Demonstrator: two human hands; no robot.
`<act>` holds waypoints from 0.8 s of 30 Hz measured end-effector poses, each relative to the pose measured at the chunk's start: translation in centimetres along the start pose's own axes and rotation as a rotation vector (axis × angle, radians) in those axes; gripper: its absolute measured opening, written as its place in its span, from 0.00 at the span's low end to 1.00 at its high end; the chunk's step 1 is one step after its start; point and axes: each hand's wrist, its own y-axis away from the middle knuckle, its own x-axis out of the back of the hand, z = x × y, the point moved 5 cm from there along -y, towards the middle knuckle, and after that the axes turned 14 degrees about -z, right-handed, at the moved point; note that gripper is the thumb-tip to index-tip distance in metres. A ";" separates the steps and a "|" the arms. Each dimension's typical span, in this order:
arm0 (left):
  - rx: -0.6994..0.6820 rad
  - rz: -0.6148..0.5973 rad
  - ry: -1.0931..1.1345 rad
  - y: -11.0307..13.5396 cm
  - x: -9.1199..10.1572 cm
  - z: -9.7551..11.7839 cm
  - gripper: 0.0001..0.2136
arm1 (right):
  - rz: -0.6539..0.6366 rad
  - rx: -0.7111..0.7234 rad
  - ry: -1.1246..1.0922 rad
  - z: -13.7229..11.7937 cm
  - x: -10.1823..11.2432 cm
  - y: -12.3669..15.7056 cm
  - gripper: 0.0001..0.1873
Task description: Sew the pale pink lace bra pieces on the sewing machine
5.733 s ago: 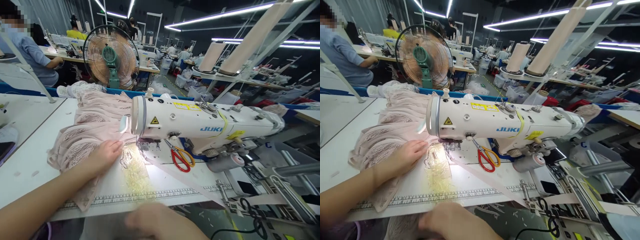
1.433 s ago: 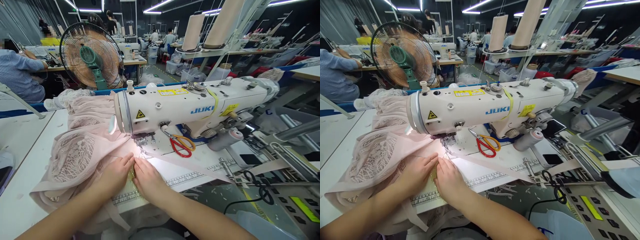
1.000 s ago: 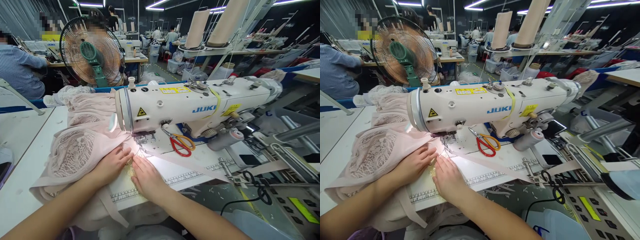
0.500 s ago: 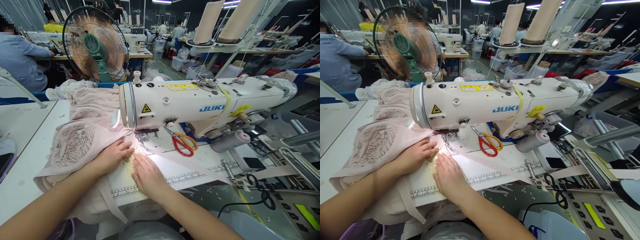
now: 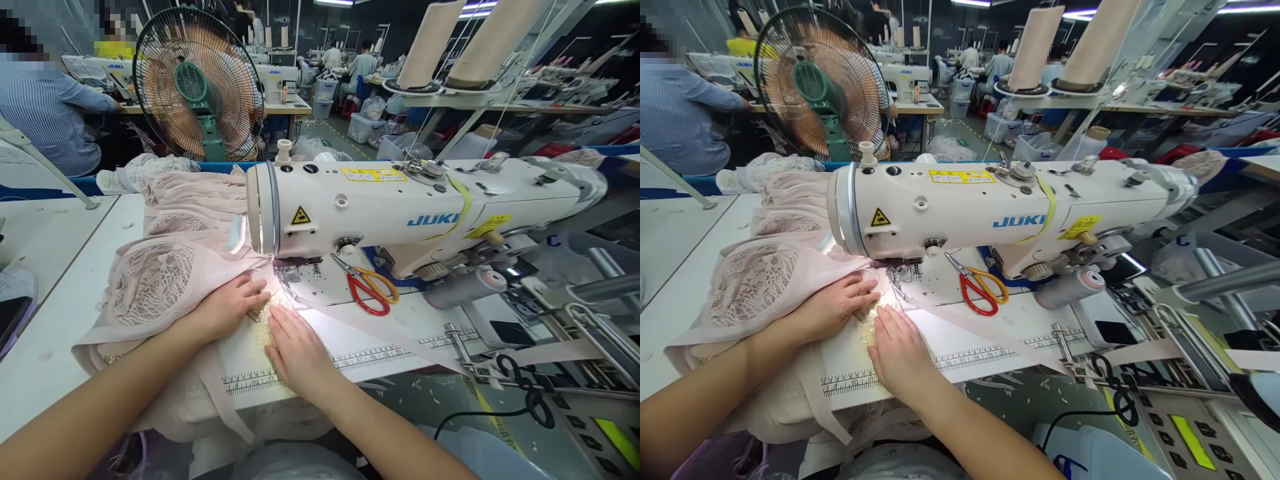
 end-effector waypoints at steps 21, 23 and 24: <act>0.221 -0.013 0.163 -1.6 -0.6 -4.2 0.26 | 0.048 0.001 -0.019 0.1 0.0 -0.1 0.21; 0.271 -0.035 0.128 -1.5 -0.6 -3.8 0.26 | 0.120 0.035 -0.030 -0.9 0.7 0.0 0.19; 0.297 -0.042 0.105 -1.3 -0.5 -3.5 0.26 | 0.155 0.072 -0.053 -1.8 1.0 0.1 0.18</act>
